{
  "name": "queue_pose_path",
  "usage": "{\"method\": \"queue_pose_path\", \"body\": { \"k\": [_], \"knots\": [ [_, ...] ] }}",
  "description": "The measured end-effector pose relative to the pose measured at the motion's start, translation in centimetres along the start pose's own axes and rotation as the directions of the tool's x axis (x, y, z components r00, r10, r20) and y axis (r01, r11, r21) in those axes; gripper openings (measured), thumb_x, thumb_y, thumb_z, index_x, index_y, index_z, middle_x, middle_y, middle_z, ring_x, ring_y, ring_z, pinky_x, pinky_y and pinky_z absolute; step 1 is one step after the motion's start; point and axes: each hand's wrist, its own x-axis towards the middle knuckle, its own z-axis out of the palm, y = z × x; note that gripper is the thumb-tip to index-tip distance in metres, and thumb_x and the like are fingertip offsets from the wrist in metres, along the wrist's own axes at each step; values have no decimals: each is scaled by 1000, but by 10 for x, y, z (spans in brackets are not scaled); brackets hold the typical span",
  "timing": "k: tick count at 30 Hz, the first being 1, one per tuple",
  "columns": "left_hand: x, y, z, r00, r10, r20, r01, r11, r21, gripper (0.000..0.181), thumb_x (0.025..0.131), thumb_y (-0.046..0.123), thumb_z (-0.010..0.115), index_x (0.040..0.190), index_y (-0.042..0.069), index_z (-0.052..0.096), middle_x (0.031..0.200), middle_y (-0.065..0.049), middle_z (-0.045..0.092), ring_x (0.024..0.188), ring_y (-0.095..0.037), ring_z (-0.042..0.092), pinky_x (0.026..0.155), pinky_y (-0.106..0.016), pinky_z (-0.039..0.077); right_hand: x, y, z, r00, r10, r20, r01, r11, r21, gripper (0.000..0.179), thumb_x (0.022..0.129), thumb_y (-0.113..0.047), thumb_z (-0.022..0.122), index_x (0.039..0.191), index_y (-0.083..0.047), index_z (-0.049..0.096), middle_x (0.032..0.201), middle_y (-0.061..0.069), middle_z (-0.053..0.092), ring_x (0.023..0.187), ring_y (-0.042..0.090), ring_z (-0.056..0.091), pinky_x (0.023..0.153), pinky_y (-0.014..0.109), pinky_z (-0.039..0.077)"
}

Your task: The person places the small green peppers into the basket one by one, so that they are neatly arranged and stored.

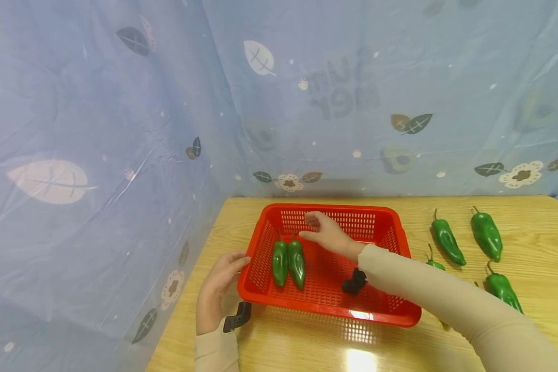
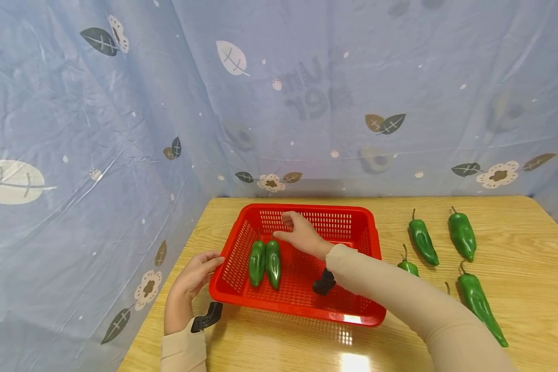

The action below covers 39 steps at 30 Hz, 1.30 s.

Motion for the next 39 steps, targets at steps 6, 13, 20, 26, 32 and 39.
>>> {"method": "queue_pose_path", "body": {
  "k": [6,13,20,26,32,39],
  "knots": [
    [-2,-1,-1,1000,-13,-11,13,1000,14,38,96,9,50,120,-20,48,101,-16,65,84,-13,64,77,-31,55,-10,-13,-23,999,-43,-11,43,998,52,64,89,-27,66,140,0,38,140,19,44,128,34,43,108,48,35],
    [-3,1,-3,999,-31,-20,31,999,31,35,96,9,49,119,-18,50,99,-14,65,84,-15,65,77,-31,55,-22,-21,-62,987,-126,-97,138,982,130,59,90,-23,65,139,-3,39,139,18,45,129,34,43,110,46,34],
    [1,3,-7,1000,-22,-6,22,999,23,37,96,8,48,120,-20,48,98,-14,66,84,-15,65,75,-29,56,-42,-25,-107,966,-154,-207,194,963,188,57,94,-15,59,142,2,34,139,19,43,126,22,44,110,32,34],
    [4,1,-2,1000,-23,-16,23,1000,9,37,96,7,49,119,-21,48,94,-10,66,83,-14,65,74,-28,56,-71,-16,-149,948,-164,-273,200,973,111,57,95,-16,58,143,0,32,134,6,46,119,3,45,99,11,38],
    [4,2,2,999,-28,-28,28,1000,6,36,96,7,49,119,-20,49,95,-13,66,83,-15,64,74,-29,56,-104,6,-184,941,-92,-327,125,989,79,54,96,-14,55,143,-3,32,125,-15,47,114,-6,45,91,7,40],
    [5,2,3,999,-33,-36,33,999,0,34,96,7,48,118,-20,50,95,-13,66,82,-15,64,74,-28,56,-147,43,-209,923,-24,-383,14,999,-29,56,97,-18,53,147,-9,29,122,-24,44,109,-15,43,83,3,38]
  ]
}}
